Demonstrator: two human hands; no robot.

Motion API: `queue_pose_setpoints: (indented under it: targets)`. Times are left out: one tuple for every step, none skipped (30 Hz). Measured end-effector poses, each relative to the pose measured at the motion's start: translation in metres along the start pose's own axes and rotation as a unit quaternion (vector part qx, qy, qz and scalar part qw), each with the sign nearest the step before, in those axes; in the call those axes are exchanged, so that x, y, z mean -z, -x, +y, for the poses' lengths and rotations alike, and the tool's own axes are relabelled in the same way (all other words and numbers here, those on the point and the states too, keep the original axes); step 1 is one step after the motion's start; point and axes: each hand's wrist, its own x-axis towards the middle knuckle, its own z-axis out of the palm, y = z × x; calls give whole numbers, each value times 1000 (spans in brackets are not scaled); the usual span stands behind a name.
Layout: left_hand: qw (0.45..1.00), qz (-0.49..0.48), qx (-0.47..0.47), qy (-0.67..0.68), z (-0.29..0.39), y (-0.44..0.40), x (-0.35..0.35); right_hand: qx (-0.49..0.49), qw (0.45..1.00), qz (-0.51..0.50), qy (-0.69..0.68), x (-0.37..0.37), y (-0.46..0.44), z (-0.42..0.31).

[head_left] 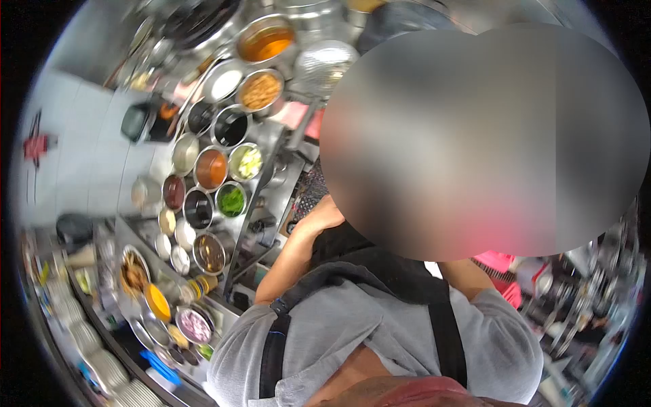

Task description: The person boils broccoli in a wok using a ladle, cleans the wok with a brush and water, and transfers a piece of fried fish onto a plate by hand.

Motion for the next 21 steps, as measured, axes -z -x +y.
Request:
queue_pose_setpoints:
  targets:
    - [996,-21,-26,-85,-2,5,10,-16,1000,18,-12,-16,12,1]
    - [984,-50,-51,-165,-8,15,18,-40,998,33,-23,-33,29,-1]
    - [972,-71,-132,-180,50,-81,-90,-18,995,87,54,115,24,56]
    - [964,-101,-132,-208,46,-75,-97,-31,992,111,44,118,48,67]
    - [955,-127,-132,-232,44,-68,-101,-41,990,132,36,121,70,79]
    - [974,-126,-62,-180,43,-59,-105,-59,987,137,52,125,91,98]
    - [980,-107,-25,-167,40,-67,-104,-68,984,145,74,131,102,121]
    - [989,-89,-2,-121,32,-79,-98,-92,982,148,67,136,107,143]
    - [995,-66,23,-72,19,-91,-88,-99,980,153,77,138,106,155]
    - [979,-33,23,-198,6,-101,-76,-116,981,143,62,143,99,153]
    - [948,1,20,-318,-3,-110,-65,-129,981,133,51,152,90,146]
    - [883,32,-1,-468,-8,-114,-57,-167,974,150,34,155,76,136]
    - [886,38,4,-462,-16,-119,-49,-162,976,142,37,151,60,135]
    - [882,39,-9,-470,-27,-122,-41,-137,967,202,72,142,42,138]
    - [877,40,-23,-478,-34,-124,-35,-110,953,263,105,135,26,142]
    - [903,39,-6,-428,-33,-122,-36,-110,954,257,109,134,11,150]
    - [905,39,-5,-423,-40,-120,-35,-151,964,144,165,137,-4,161]
    - [921,49,-10,-387,-47,-116,-33,-192,957,31,217,138,-8,168]
    - [935,59,-20,-350,-49,-115,-32,-195,965,55,168,151,-6,158]
    - [938,80,0,-338,-51,-110,-30,-196,966,84,150,159,-6,145]
    - [941,79,0,-330,-61,-105,-26,-196,966,108,133,161,-4,135]
